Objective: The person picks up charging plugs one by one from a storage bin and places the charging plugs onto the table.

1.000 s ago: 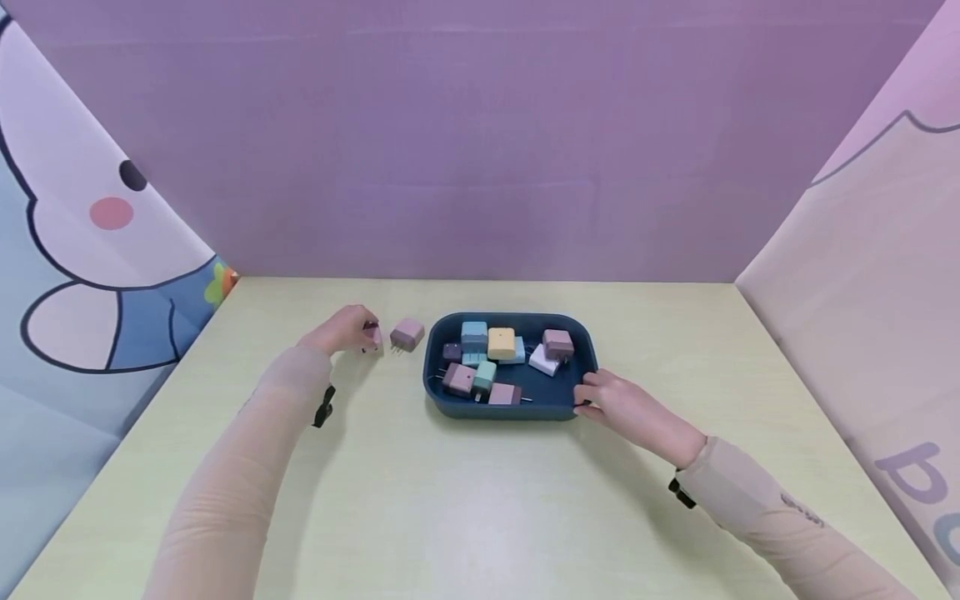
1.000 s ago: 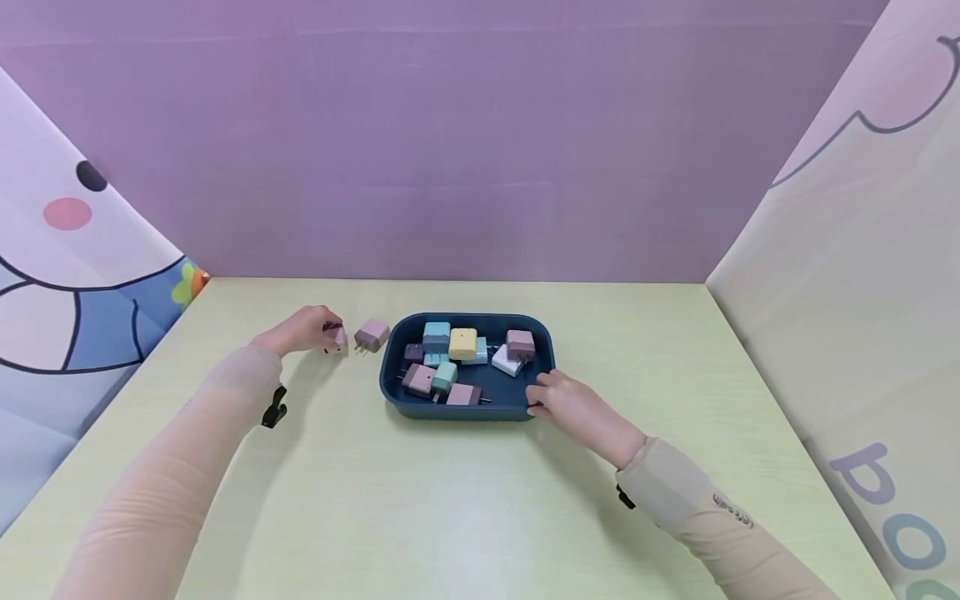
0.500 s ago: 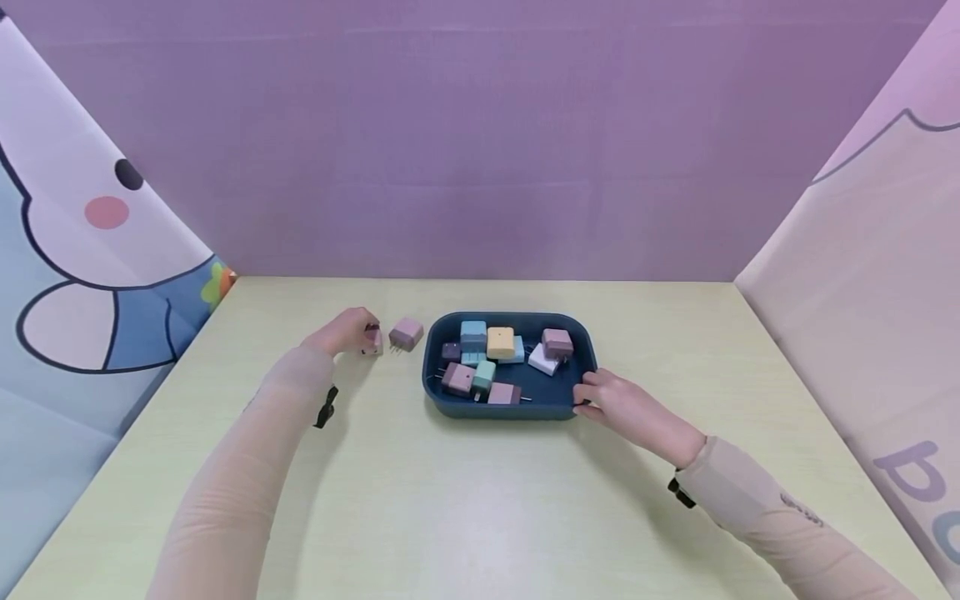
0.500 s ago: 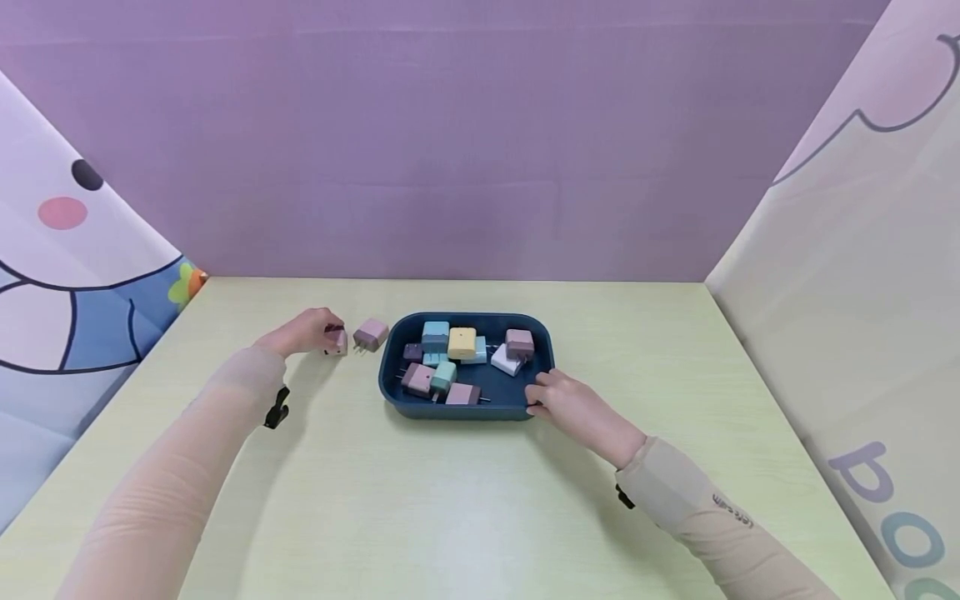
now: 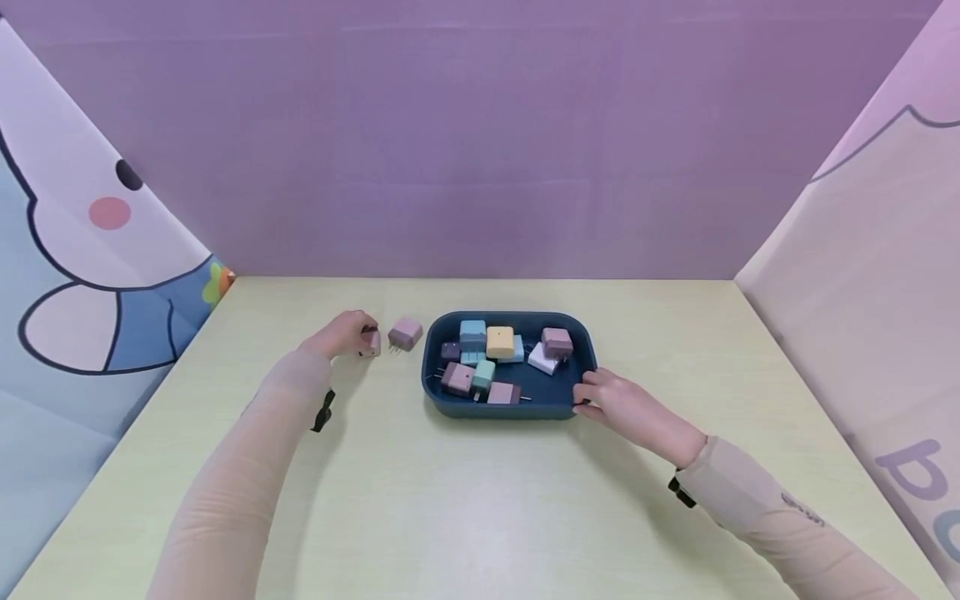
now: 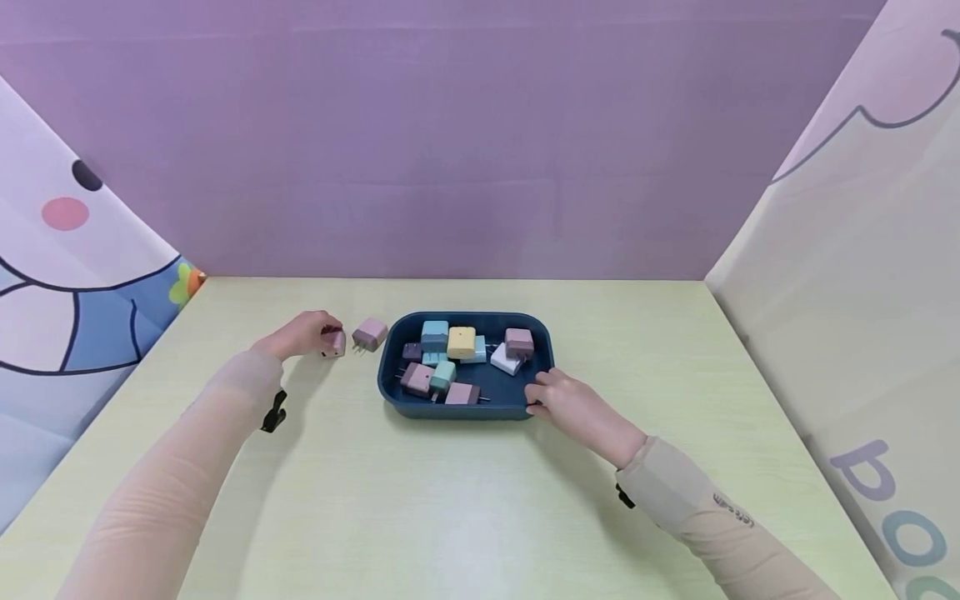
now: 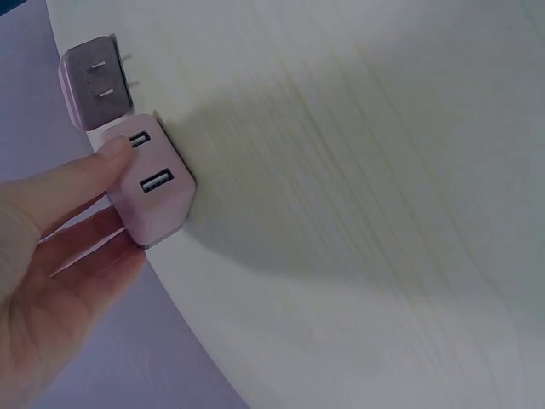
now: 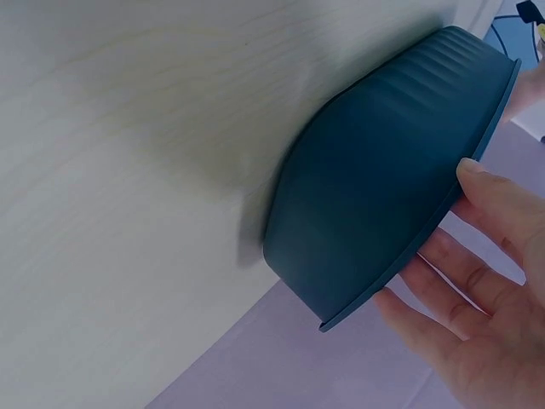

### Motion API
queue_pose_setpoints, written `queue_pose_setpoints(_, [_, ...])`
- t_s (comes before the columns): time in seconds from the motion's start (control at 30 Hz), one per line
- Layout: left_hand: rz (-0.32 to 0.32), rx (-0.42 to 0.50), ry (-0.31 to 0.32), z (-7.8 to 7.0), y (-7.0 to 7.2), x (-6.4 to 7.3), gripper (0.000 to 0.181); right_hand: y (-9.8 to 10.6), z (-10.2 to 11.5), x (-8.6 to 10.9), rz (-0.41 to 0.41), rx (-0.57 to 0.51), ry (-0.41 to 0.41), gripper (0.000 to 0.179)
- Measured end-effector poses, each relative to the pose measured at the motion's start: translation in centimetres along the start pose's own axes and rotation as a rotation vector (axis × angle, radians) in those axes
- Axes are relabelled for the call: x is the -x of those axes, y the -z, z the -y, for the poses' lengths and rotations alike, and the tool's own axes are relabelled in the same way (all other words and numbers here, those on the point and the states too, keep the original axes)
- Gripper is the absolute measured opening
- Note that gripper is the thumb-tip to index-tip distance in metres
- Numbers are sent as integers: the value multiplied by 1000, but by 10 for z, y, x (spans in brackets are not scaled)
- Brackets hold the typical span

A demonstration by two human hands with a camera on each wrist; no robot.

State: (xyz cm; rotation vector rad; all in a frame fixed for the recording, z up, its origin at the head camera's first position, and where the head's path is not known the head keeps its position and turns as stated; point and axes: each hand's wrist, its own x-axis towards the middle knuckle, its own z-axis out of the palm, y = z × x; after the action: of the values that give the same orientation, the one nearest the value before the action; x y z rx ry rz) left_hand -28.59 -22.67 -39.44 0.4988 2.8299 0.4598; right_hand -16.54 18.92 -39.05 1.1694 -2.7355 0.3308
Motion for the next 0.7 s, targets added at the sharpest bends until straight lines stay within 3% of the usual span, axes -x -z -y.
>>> queue_pose_setpoints(0.43, [43, 48, 53, -2, 8, 2, 47, 1, 0, 0, 9, -11, -4, 7])
queue_pose_setpoints(0.7, [31, 67, 52, -10, 21, 2, 43, 0, 0, 0, 0, 1, 5, 7])
